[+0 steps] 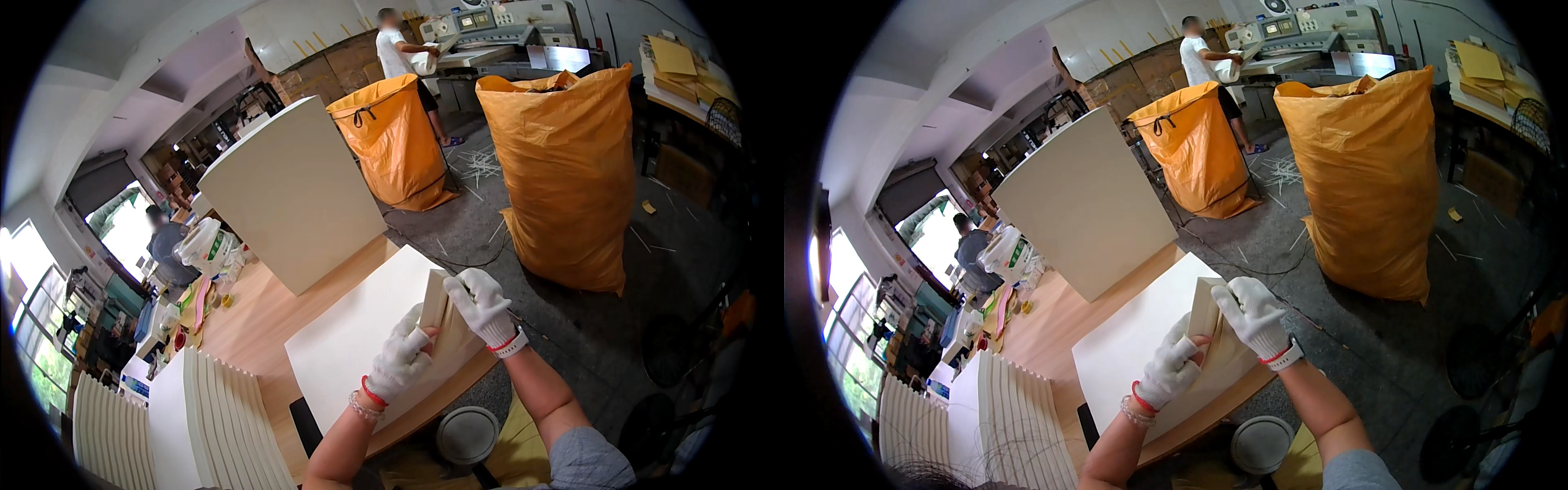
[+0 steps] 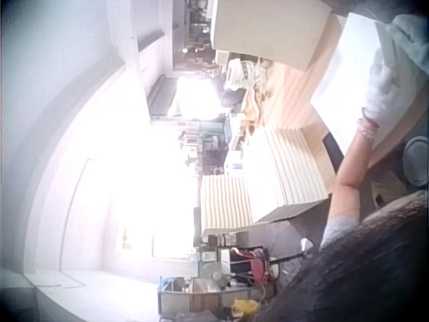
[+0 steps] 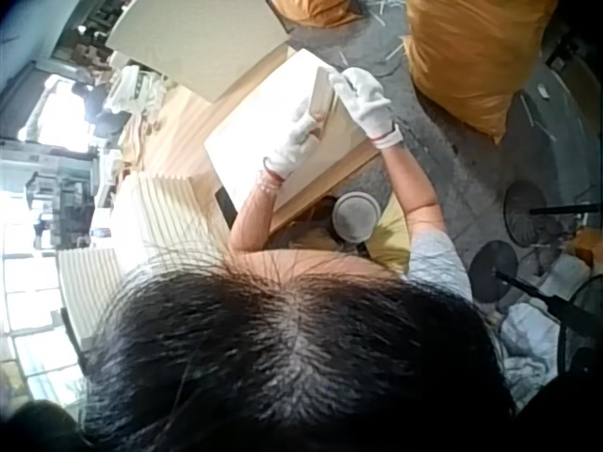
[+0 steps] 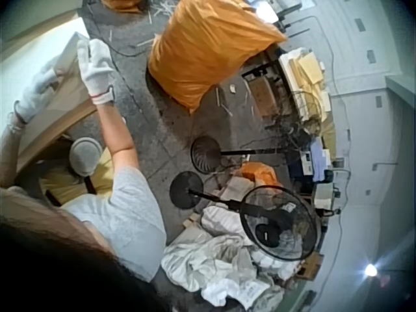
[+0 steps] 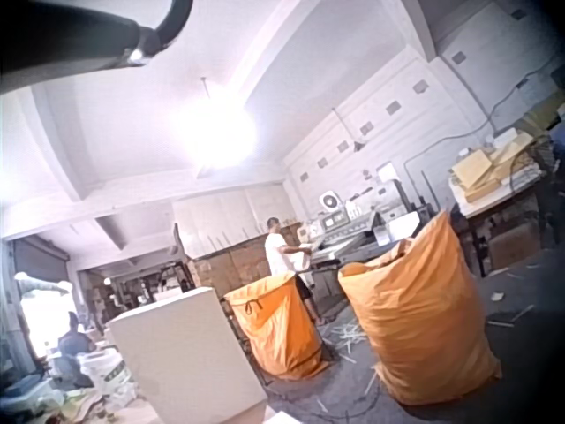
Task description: The person repeatedly folds white paper sheets into box shapes and stacks them on a table. The process involves picking up a sheet, folding it into a specific shape, and placing it onto a growing pile of finished boxes. The person wears white gloves throughout the task.
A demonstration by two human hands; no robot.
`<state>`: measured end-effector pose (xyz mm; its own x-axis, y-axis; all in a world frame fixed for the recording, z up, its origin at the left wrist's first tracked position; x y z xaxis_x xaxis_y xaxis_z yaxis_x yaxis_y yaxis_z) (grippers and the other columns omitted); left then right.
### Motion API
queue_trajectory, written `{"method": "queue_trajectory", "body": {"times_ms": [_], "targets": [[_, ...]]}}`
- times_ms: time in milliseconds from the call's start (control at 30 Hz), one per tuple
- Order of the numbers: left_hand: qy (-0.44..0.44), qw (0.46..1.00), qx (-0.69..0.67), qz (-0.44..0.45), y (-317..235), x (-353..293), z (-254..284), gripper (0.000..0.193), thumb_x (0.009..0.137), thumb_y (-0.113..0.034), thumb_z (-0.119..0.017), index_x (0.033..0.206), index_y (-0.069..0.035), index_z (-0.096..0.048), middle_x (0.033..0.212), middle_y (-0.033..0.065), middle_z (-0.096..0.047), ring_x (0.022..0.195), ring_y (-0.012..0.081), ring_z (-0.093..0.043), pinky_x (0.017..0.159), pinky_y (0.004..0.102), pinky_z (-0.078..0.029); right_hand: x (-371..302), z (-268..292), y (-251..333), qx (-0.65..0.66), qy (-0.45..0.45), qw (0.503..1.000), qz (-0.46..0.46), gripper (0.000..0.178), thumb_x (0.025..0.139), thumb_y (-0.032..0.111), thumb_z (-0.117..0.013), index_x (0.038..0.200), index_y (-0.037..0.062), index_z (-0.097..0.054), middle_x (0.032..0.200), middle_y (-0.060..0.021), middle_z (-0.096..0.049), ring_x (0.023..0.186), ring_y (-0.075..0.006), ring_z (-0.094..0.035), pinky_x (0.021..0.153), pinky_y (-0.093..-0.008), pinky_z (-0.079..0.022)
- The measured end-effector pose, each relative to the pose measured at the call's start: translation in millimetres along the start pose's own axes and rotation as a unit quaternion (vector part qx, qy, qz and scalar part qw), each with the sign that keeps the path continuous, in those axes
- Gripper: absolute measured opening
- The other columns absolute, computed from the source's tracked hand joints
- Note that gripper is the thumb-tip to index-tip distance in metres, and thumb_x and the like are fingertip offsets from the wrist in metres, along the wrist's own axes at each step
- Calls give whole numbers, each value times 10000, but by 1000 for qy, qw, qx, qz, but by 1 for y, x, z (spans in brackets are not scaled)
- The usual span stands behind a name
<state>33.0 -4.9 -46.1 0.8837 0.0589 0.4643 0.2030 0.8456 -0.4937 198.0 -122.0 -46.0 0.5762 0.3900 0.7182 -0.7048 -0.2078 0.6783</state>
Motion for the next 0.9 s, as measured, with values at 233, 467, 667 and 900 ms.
{"method": "queue_trajectory", "body": {"times_ms": [233, 467, 667, 900], "targets": [[-22, 995, -83, 56, -5, -1, -1, 402, 754, 133, -658, 1117, -40, -651, 1615, 252, -279, 1195, 361, -655, 908, 379, -611, -1, -1, -2, -17, -10, 999, 35, 234, 994, 181, -658, 834, 15, -627, 745, -158, -602, 725, -369, -626, 663, -453, -487], [-54, 998, -17, -1, -2, -4, 0, 498, 750, 112, -690, 1199, -100, -654, 1455, 267, -523, 1104, 361, -709, 831, 371, -611, -9, 10, 3, -67, -20, 989, 128, 106, 963, 141, -653, 1011, 46, -656, 925, -147, -623, 842, -348, -627, 708, -474, -499], [-106, 969, 223, 26, -27, -17, -6, 499, 820, -152, -771, 1300, -115, -640, 983, 153, -702, 854, 351, -710, 724, 413, -581, -56, -9, 12, -94, 213, 954, 191, 150, 934, 169, -646, 1062, 130, -713, 1059, -145, -708, 995, -362, -656, 845, -477, -534], [45, 927, 373, -21, -18, -11, -15, 602, 837, -111, -675, 1400, -3, -492, 1301, 206, -594, 1155, 255, -642, 889, 384, -570, -47, -14, 19, -87, 250, 957, 117, 240, 893, 136, -663, 1106, 28, -683, 1060, -174, -710, 996, -392, -651, 857, -485, -509]]}}
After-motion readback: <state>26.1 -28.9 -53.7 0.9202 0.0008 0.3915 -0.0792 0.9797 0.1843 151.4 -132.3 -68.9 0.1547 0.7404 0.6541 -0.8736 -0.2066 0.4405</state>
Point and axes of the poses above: each hand's wrist, its own x-axis towards the middle knuckle, its own z-axis out of the back of the hand, y = z × x, the point moved 3 cm from there along x, towards the middle knuckle
